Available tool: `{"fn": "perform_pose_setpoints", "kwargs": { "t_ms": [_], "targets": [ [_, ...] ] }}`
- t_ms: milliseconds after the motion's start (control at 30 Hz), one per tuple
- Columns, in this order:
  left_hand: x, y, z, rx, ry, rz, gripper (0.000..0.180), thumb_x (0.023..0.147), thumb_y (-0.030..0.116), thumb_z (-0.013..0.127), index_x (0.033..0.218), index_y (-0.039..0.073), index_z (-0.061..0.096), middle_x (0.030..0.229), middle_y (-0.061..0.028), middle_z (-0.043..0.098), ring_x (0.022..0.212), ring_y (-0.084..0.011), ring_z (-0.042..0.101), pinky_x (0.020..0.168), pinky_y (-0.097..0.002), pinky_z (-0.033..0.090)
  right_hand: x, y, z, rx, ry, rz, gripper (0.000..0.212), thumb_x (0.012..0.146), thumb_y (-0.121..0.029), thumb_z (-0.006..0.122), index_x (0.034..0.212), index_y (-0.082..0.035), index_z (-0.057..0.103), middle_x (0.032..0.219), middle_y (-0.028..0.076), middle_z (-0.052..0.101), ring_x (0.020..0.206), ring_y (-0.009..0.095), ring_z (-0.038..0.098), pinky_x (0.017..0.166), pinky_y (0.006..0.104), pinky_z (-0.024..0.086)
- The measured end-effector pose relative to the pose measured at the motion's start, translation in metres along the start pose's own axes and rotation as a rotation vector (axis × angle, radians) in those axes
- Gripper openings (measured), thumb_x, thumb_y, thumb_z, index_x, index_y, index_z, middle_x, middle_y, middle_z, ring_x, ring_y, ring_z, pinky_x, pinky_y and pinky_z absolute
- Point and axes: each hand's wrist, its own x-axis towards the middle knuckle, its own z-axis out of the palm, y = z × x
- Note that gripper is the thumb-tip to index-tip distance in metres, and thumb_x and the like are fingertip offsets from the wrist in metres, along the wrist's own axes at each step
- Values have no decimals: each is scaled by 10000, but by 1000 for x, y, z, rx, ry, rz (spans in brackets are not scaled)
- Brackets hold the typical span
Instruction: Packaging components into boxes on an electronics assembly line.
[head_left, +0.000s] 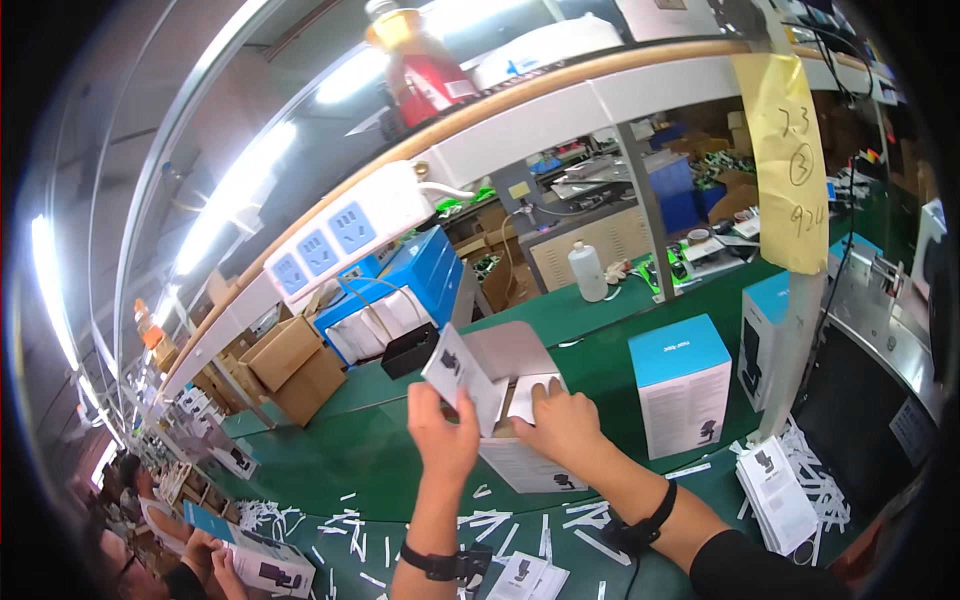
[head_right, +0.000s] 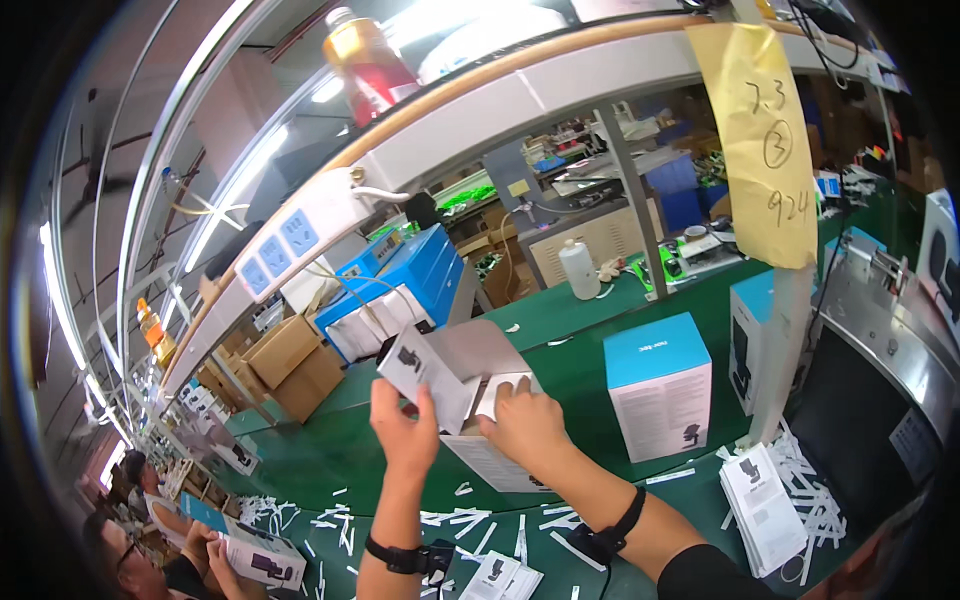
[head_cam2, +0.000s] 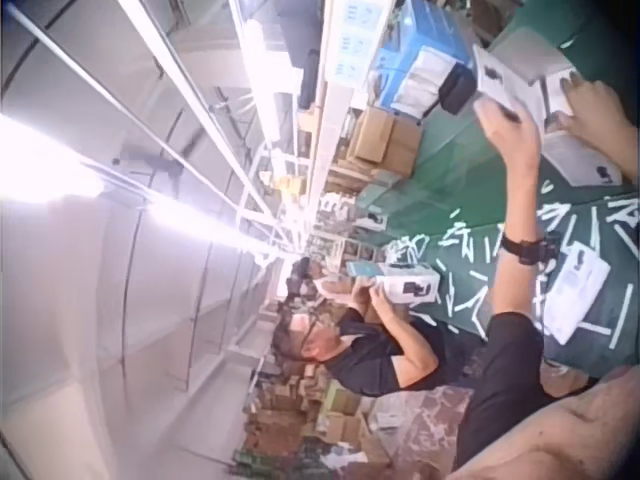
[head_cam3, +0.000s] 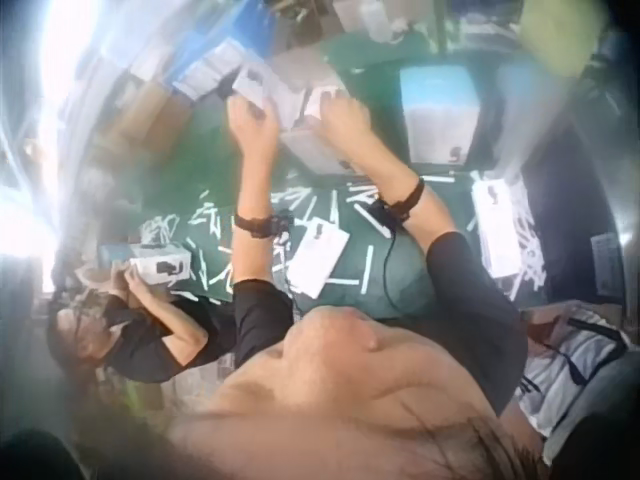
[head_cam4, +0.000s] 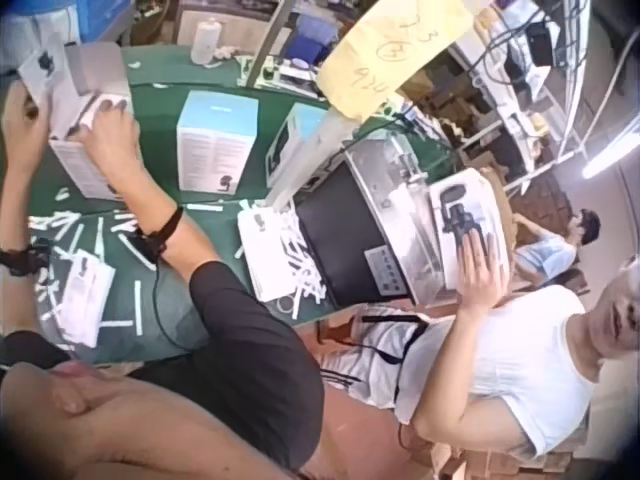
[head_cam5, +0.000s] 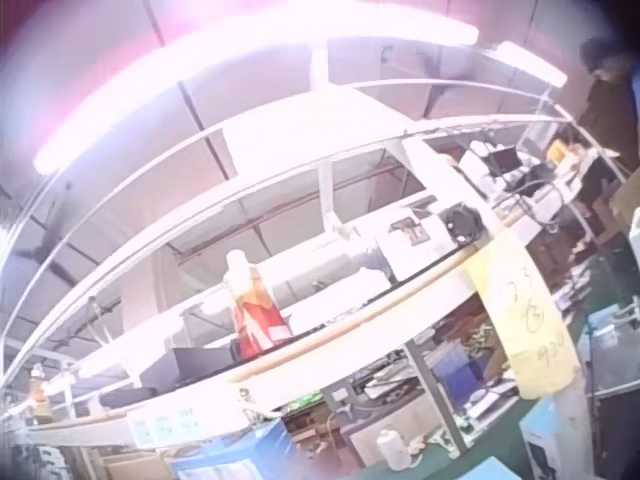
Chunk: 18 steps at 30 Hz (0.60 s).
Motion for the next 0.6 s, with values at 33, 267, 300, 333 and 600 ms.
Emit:
{"fn": "perform_pose_setpoints", "kwargs": {
  "t_ms": [33,267,300,333,600],
  "targets": [
    [0,2,7,-45,18,-8,132,854,-5,655,968,-28,593,923,-142,536,753,-260,593,559,-320,524,-2,3,2,-4,2,-7,550,822,-485,728,1041,12,639,1097,277,672,692,415,709,622,476,589],
    [2,11,25,-105,91,180,223,828,-27,676,1031,-50,587,944,-152,523,698,-264,582,561,-337,485,-9,17,-2,116,166,-38,439,924,-359,634,1114,34,590,1013,276,687,665,439,688,582,484,575],
    [0,10,26,-120,85,181,223,828,-27,676,1031,-50,587,944,-152,523,698,-264,582,561,-337,485,-10,22,-2,199,191,-45,453,942,-355,611,1158,42,574,1018,284,685,671,440,690,575,486,580],
    [-1,8,26,-32,4,162,244,826,-27,675,1052,-50,584,946,-158,521,704,-279,578,575,-357,480,-12,24,-3,194,193,-41,453,942,-355,611,1158,42,574,1018,284,685,671,440,690,575,486,580],
    [-19,-20,34,197,8,147,339,806,-72,671,1123,-39,554,943,-172,510,757,-327,565,631,-395,484,-27,27,-14,332,360,24,446,937,-227,616,1277,42,509,880,277,693,727,456,684,631,504,557]
  ]
}}
